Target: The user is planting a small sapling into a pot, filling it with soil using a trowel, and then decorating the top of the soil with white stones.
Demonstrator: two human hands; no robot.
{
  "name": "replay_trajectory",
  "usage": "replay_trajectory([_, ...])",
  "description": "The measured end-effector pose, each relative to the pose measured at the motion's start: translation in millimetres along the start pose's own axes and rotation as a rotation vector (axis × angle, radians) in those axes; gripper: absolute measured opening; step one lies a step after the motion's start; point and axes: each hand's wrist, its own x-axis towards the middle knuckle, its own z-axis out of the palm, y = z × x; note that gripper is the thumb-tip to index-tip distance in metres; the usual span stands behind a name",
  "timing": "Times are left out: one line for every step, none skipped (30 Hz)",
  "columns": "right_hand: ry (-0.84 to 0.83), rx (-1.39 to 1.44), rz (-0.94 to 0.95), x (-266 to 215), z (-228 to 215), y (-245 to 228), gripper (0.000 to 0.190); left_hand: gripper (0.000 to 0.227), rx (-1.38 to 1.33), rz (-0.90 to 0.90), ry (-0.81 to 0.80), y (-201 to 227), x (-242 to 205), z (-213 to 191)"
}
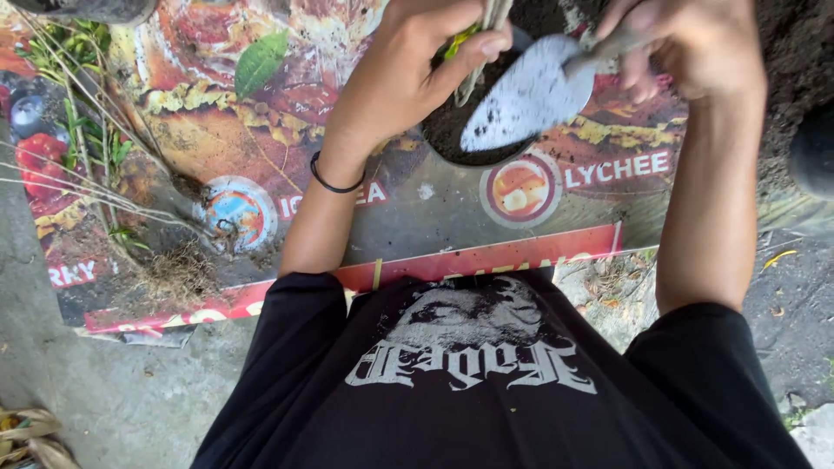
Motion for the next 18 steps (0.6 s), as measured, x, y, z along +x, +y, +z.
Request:
replay_trajectory([-0.053,-0.135,-0.002,1,7,-7,0.021,0.015,-0.076,-0.098,-0.049,-3,1,-1])
replay_trajectory([-0.106,-0.265,-0.006,3,13,-15,0.025,0.018,-0.153,-0.196,-0.1,-5,3,-1])
replay_trajectory([-0.106,-0.263,-0.012,-16,6,-18,0.025,0.018,-0.148,-0.192,-0.102,-6,3,-4])
replay_trajectory([-0.012,-0.22,-0.074,-34,-2,-21,0.029,0.023,-0.14,-0.217,-0.093,-7,3,-5])
replay_trajectory([0.089,-0.175,-0.129,-58,-9,-24,0.032,0.028,-0.139,-0.246,-0.089,-6,1,-5])
replay_trajectory([0.095,-0.172,-0.128,-77,-10,-19,0.032,0.028,-0.142,-0.246,-0.096,-5,0,-13])
replay_trajectory([0.217,-0.176,-0.218,-98,-13,-15,0.037,0.045,-0.096,-0.25,-0.078,-5,0,-18])
replay_trajectory([0.338,-0.182,-0.31,-120,-15,-11,0.042,0.063,-0.051,-0.255,-0.06,-5,1,-23])
replay_trajectory([0.357,-0.195,-0.324,-138,-12,7,0.042,0.063,-0.061,-0.231,-0.066,-16,-24,-25])
replay_trajectory([0.527,-0.108,-0.342,-155,-10,24,0.046,0.088,0.075,-0.219,0.031,-29,-49,-26])
replay_trajectory([0.696,-0.03,-0.374,-171,-13,40,0.05,0.114,0.194,-0.19,0.142,-46,-69,-22])
replay_trajectory([0.714,-0.053,-0.404,-175,-10,58,0.05,0.114,0.174,-0.155,0.149,-40,-54,-16])
replay_trajectory([0.817,0.059,-0.311,-179,-4,79,0.046,0.116,0.056,-0.156,0.291,-30,-44,-13])
replay_trajectory([0.913,0.177,-0.219,-183,2,101,0.044,0.119,-0.069,-0.154,0.432,-20,-35,-10])
replay_trajectory([0.929,0.175,-0.225,-181,13,93,0.044,0.119,-0.082,-0.148,0.423,-16,-38,-5])
replay_trajectory([0.944,0.18,-0.159,-178,25,86,0.05,0.116,-0.084,-0.19,0.514,-13,-42,-1])
replay_trajectory([0.954,0.178,-0.095,-175,32,77,0.059,0.114,-0.089,-0.235,0.611,-12,-46,7])
replay_trajectory([0.965,0.17,-0.104,-185,26,69,0.059,0.114,-0.104,-0.227,0.61,-9,-53,15])
